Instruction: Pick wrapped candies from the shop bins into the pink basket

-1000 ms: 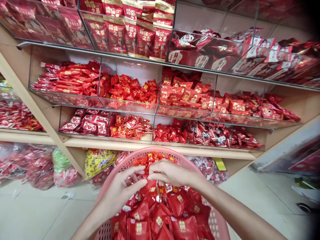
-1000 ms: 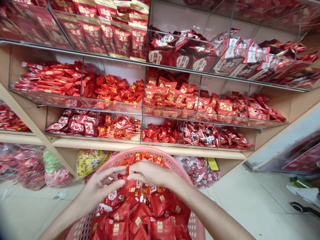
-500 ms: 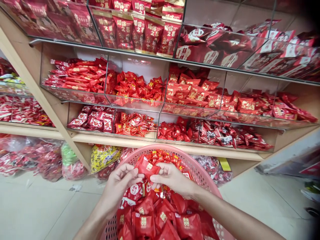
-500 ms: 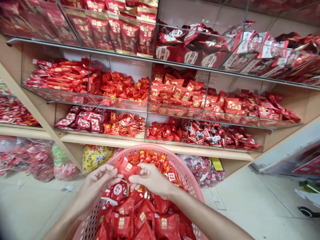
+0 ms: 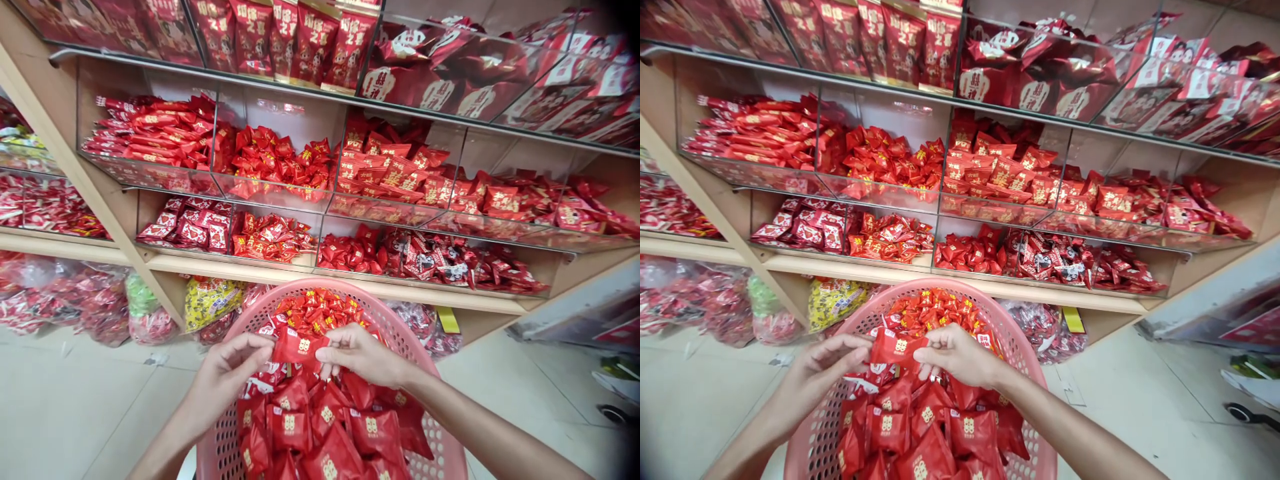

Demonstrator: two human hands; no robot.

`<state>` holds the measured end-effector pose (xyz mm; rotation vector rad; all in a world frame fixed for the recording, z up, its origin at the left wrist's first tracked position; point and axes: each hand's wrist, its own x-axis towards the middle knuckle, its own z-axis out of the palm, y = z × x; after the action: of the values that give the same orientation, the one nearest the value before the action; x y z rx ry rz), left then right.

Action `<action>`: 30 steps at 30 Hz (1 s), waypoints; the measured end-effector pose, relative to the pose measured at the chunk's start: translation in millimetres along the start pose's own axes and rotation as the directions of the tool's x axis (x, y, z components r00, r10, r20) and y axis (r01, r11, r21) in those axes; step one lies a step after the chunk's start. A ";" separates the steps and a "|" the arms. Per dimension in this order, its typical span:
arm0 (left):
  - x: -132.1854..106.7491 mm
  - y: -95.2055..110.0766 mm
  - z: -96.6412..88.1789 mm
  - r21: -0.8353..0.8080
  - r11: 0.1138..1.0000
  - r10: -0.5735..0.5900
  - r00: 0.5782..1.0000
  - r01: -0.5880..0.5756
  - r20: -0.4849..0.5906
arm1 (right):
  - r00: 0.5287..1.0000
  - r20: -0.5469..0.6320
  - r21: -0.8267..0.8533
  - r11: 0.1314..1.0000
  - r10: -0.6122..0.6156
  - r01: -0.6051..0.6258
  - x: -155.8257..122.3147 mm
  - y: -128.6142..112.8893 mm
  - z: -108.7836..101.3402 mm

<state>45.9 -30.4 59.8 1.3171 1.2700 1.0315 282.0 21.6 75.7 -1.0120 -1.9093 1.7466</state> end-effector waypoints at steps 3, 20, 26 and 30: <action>-6.9 -4.8 -18.0 0.025 0.999 -0.045 0.990 0.049 -0.133 | 0.991 0.089 -0.073 0.993 0.098 -0.092 -10.0 0.5 -5.8; -11.9 -42.2 -67.0 0.022 0.981 -0.174 0.926 0.192 -0.336 | 0.968 -0.151 -0.534 0.808 0.200 -0.250 3.2 -6.4 -84.0; -4.7 -55.6 -57.7 0.112 0.983 -0.097 0.922 0.148 -0.374 | 0.853 -0.399 -0.904 0.299 -0.336 -0.305 82.0 6.7 -140.6; -3.2 -68.2 -63.1 0.142 0.980 -0.075 0.921 0.138 -0.381 | 0.877 -0.292 -0.956 0.137 -0.380 -0.259 122.0 12.0 -151.9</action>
<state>-26.6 -30.7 1.6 1.1910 1.7296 1.1556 306.8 214.9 65.7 -1.4795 -2.5606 -0.2899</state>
